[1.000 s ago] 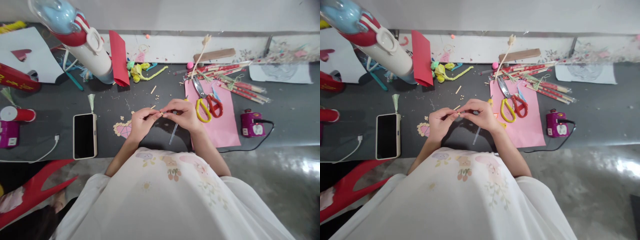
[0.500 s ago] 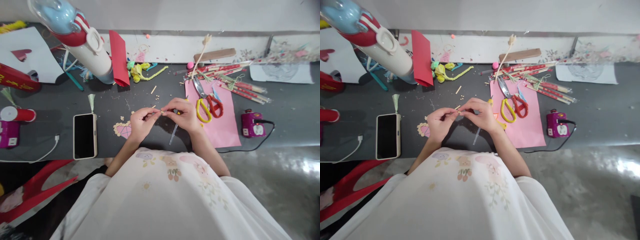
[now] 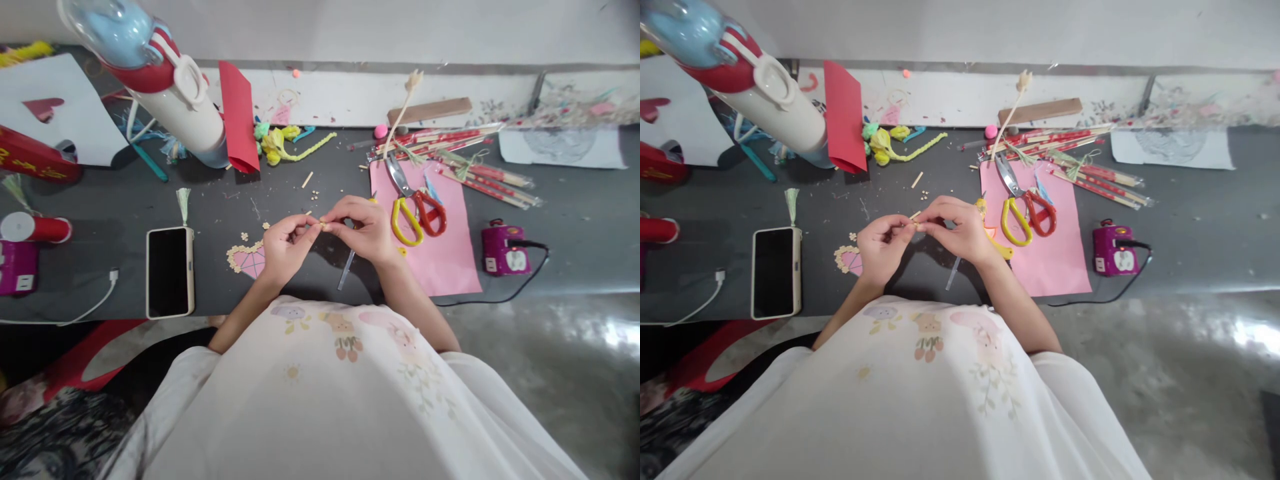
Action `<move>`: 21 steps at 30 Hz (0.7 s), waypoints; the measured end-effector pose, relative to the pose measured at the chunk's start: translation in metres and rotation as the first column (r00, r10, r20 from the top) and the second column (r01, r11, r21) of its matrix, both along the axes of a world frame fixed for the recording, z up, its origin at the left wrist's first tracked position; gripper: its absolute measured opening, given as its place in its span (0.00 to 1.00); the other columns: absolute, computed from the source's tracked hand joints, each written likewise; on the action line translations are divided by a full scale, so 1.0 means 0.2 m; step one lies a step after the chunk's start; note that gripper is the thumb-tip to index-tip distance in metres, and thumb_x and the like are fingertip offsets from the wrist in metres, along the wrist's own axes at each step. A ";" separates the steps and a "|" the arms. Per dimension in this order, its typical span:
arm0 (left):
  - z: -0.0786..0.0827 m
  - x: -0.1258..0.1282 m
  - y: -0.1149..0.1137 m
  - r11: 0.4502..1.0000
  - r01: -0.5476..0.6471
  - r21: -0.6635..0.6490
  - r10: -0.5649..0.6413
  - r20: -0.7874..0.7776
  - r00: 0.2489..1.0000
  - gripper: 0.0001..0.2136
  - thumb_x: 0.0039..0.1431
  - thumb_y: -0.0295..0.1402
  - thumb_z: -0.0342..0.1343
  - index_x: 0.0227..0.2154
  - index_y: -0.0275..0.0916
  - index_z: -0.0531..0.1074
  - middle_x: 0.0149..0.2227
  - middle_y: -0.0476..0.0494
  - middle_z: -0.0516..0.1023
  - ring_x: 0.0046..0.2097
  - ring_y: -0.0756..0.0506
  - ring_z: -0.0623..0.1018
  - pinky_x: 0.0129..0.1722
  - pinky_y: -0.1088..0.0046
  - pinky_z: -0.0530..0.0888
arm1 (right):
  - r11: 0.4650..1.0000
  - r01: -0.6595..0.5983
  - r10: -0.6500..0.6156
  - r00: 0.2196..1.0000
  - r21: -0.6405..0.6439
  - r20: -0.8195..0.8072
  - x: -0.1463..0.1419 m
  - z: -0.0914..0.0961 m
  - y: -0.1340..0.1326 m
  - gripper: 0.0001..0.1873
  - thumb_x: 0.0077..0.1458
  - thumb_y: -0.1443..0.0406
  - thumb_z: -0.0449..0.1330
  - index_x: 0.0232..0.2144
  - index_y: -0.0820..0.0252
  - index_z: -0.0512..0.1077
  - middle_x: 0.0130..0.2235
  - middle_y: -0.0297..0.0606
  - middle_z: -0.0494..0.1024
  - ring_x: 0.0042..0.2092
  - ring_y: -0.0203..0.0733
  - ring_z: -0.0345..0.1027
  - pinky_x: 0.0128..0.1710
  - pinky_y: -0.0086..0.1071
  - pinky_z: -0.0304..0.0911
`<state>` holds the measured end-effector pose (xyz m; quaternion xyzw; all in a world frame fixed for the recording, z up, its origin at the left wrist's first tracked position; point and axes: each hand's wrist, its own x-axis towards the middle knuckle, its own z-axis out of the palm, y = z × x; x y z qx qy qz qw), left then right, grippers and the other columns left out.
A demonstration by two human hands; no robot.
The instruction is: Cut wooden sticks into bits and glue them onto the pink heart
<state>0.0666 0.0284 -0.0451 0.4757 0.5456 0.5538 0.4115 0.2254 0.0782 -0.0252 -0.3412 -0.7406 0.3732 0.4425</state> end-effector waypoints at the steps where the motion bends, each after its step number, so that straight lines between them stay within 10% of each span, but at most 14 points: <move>1: 0.00 0.00 0.00 1.000 0.007 0.011 -0.007 -0.006 1.000 0.08 0.51 0.38 0.63 0.28 0.39 0.77 0.20 0.54 0.68 0.21 0.57 0.62 0.21 0.81 0.61 | 1.000 -0.004 0.005 1.000 0.008 -0.013 0.00 0.00 0.00 0.04 0.52 0.62 0.65 0.30 0.56 0.78 0.29 0.34 0.78 0.30 0.35 0.68 0.29 0.31 0.63; 21: 0.02 0.01 0.02 0.999 0.013 -0.049 -0.010 0.052 0.999 0.10 0.51 0.40 0.63 0.30 0.38 0.77 0.21 0.53 0.68 0.22 0.56 0.64 0.22 0.82 0.62 | 1.000 -0.029 0.030 0.999 -0.007 0.023 0.02 0.01 0.02 0.05 0.52 0.63 0.65 0.32 0.57 0.77 0.28 0.34 0.75 0.29 0.33 0.66 0.29 0.31 0.64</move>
